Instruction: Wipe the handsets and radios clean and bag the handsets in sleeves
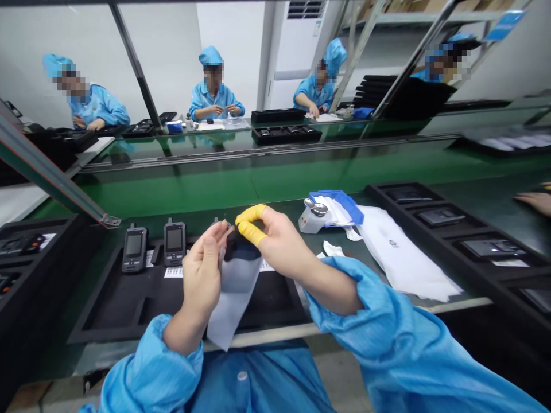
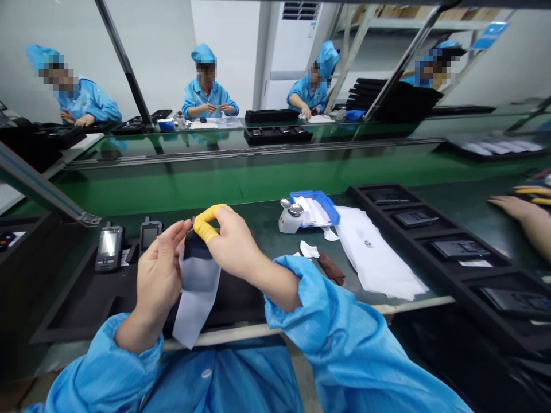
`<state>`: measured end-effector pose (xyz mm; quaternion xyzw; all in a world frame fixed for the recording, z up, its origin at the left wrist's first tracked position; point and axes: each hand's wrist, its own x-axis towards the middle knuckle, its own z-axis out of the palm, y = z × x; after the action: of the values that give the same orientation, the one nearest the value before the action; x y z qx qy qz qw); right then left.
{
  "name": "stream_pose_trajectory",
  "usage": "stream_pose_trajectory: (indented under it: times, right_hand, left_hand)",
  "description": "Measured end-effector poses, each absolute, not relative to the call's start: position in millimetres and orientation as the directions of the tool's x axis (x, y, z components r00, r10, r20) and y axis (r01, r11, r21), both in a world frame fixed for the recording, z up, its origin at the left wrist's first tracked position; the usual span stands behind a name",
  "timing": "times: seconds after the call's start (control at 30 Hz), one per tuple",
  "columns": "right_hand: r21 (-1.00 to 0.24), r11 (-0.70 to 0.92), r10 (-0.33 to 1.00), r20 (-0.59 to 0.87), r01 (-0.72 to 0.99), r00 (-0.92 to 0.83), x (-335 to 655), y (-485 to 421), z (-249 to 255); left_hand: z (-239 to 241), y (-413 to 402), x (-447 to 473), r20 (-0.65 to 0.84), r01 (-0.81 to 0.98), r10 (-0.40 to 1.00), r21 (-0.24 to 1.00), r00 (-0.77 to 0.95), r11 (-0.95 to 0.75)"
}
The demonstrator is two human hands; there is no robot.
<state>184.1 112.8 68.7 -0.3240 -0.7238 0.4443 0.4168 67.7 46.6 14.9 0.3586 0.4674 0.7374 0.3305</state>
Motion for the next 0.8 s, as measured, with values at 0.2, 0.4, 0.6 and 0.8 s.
stream_pose_trajectory:
  times: [0.2, 0.4, 0.6, 0.8]
  right_hand:
    - [-0.907, 0.414, 0.842, 0.347, 0.081, -0.414, 195, 120, 68]
    - [-0.923, 0.381, 0.857, 0.333, 0.049, -0.393, 203, 122, 67]
    - [-0.928, 0.369, 0.864, 0.32, 0.057, -0.389, 202, 122, 67]
    - [-0.921, 0.375, 0.817, 0.277, 0.102, -0.505, 198, 115, 68]
  left_hand:
    - [12, 37, 60, 0.014, -0.3, 0.954, 0.948, -0.299, -0.108]
    - [7, 33, 55, -0.073, -0.299, 0.971, 0.954, -0.226, 0.003]
    - [-1, 35, 63, 0.054, 0.016, 0.88, 0.998, -0.471, -0.053]
    - [17, 51, 72, 0.198, 0.008, 0.81, 0.973, -0.552, -0.232]
